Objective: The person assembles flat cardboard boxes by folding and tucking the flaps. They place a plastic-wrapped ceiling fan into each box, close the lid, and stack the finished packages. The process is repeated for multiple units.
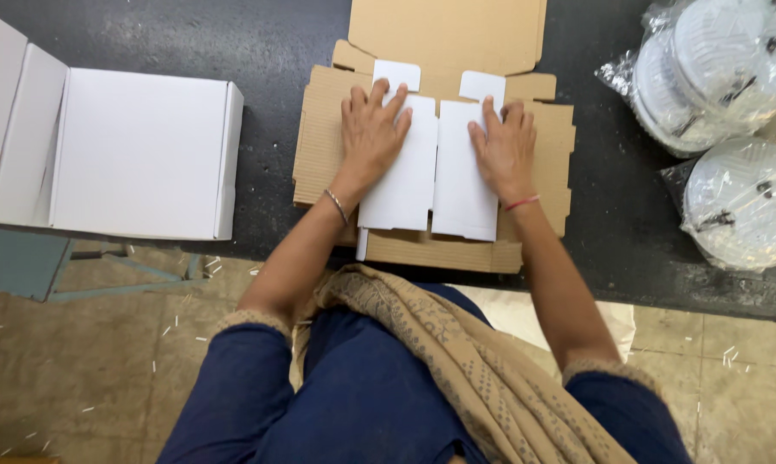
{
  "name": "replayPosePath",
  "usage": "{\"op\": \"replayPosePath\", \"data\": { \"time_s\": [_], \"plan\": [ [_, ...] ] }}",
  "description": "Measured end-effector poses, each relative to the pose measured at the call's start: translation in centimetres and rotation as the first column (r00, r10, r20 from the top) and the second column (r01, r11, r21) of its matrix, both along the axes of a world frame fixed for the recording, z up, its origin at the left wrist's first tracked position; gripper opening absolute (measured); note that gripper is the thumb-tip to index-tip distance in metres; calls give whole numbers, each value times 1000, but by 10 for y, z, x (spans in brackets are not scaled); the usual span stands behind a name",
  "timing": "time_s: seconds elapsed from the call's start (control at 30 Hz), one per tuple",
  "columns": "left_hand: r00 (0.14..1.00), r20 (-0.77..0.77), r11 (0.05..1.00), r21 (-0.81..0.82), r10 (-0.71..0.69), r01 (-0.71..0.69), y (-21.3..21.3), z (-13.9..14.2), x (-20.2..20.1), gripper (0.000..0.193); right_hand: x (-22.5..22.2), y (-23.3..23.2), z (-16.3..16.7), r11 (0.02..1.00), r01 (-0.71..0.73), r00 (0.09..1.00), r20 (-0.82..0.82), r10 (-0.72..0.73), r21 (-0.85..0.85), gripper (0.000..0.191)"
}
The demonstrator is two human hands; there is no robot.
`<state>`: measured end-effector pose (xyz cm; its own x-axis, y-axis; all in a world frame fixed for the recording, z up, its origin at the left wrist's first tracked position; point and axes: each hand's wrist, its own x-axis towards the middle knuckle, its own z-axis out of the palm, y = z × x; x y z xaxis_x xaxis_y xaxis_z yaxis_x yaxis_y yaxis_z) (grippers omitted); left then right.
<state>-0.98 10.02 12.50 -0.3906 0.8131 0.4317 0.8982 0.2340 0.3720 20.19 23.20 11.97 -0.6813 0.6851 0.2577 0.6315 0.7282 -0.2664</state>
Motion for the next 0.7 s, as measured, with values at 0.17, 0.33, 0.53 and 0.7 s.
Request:
{"op": "replayPosePath", "data": {
  "time_s": [0.17, 0.33, 0.53, 0.7],
  "plan": [
    [990, 107, 994, 69, -89, 82, 17, 4, -18, 22, -9, 19, 21, 991, -126, 973, -197, 116, -37, 31],
    [959, 262, 988, 140, -105, 70, 34, 0, -40, 33, -14, 51, 21, 973, -65, 944, -330, -12, -223, 44],
    [562, 813, 986, 164, -153, 31, 47, -9, -80, 47, 8, 63, 31, 625, -362, 779, -593, -205, -691, 69],
    [322, 886, 942, 330, -333, 65, 34, -15, -92, 47, 40, 64, 33, 523, -434, 753, -614, -238, -734, 67]
  ]
}}
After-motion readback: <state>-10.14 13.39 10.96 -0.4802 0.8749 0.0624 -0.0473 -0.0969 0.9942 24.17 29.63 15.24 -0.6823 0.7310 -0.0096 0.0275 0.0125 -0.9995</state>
